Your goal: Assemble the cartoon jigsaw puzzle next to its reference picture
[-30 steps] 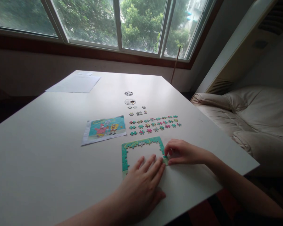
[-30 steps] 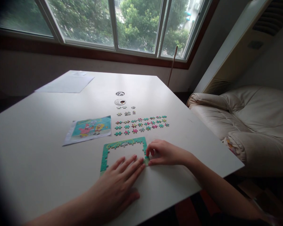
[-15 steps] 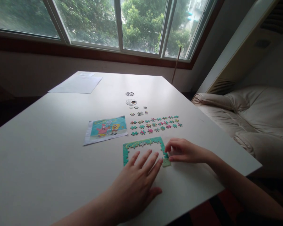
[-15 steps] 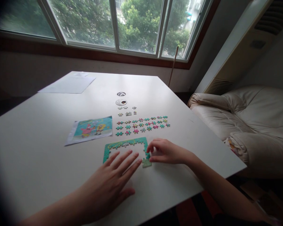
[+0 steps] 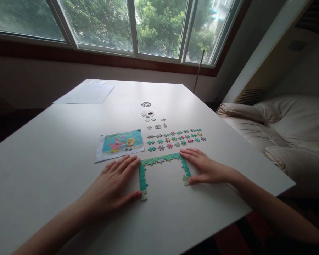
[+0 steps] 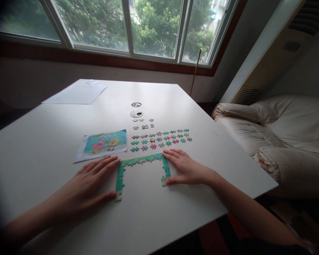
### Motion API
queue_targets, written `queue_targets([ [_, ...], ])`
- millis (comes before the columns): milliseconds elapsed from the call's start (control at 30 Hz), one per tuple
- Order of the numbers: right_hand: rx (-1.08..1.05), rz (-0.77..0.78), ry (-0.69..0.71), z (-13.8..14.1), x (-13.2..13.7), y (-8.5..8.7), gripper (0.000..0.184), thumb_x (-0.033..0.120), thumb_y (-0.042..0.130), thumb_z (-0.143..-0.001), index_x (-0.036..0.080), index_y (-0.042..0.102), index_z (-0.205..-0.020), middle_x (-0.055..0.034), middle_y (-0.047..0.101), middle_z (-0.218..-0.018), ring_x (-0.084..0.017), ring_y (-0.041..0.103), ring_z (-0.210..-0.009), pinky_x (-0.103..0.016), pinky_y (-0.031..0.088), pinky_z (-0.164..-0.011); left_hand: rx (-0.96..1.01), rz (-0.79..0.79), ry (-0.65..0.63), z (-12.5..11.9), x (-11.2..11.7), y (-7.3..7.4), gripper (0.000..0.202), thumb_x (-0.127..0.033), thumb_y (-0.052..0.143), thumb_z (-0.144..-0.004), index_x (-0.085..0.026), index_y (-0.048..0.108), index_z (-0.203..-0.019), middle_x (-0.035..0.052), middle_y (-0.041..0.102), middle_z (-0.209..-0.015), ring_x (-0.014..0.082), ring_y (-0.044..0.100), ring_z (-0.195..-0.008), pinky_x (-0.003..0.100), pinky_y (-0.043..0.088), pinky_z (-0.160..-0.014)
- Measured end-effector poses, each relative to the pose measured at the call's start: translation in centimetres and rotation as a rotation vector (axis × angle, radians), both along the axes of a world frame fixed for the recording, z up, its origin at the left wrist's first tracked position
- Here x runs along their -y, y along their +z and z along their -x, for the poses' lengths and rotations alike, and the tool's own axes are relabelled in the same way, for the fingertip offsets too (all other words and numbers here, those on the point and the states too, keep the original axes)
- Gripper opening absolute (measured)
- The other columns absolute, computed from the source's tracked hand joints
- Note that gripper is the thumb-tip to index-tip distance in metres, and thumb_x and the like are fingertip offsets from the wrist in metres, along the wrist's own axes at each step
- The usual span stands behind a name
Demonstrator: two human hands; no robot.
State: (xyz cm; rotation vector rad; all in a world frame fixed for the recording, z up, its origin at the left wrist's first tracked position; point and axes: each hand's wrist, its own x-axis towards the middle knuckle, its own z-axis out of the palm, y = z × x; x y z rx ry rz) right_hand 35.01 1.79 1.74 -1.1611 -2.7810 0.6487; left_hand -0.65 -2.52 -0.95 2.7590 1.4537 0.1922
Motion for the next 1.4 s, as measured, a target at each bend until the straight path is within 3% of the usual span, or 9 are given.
queue_targets([
  [267, 0.018, 0.024, 0.021, -0.19, -0.19, -0.01, 0.091, 0.065, 0.055, -0.077, 0.017, 0.022, -0.147, -0.0123, 0.023, -0.152, -0.03, 0.016, -0.14, -0.046, 0.017, -0.114, -0.009, -0.028, -0.005, -0.46, 0.18, -0.51, 0.085, -0.068, 0.042, -0.082, -0.022, 0.014, -0.147, 0.0086, 0.028, -0.15, 0.0319, 0.025, -0.136, 0.047, 0.022, -0.109],
  [533, 0.039, 0.043, 0.005, -0.08, -0.18, 0.16, 0.093, 0.066, 0.055, -0.076, 0.016, 0.023, -0.147, -0.0128, 0.022, -0.152, -0.029, 0.015, -0.14, -0.045, 0.017, -0.115, 0.031, -0.062, 0.003, -0.58, 0.19, -0.51, 0.089, -0.073, 0.045, -0.077, -0.021, 0.023, -0.145, 0.0096, 0.032, -0.148, 0.0345, 0.029, -0.134, 0.045, 0.024, -0.108],
  [1400, -0.002, 0.083, 0.002, -0.23, -0.17, 0.69, 0.091, 0.063, 0.059, -0.075, 0.016, 0.026, -0.146, -0.0136, 0.024, -0.151, -0.03, 0.017, -0.14, -0.045, 0.019, -0.114, 0.004, -0.053, -0.013, -0.26, 0.04, -0.59, 0.089, -0.071, 0.044, -0.079, -0.024, 0.013, -0.148, 0.0073, 0.029, -0.15, 0.0333, 0.028, -0.135, 0.047, 0.023, -0.108],
])
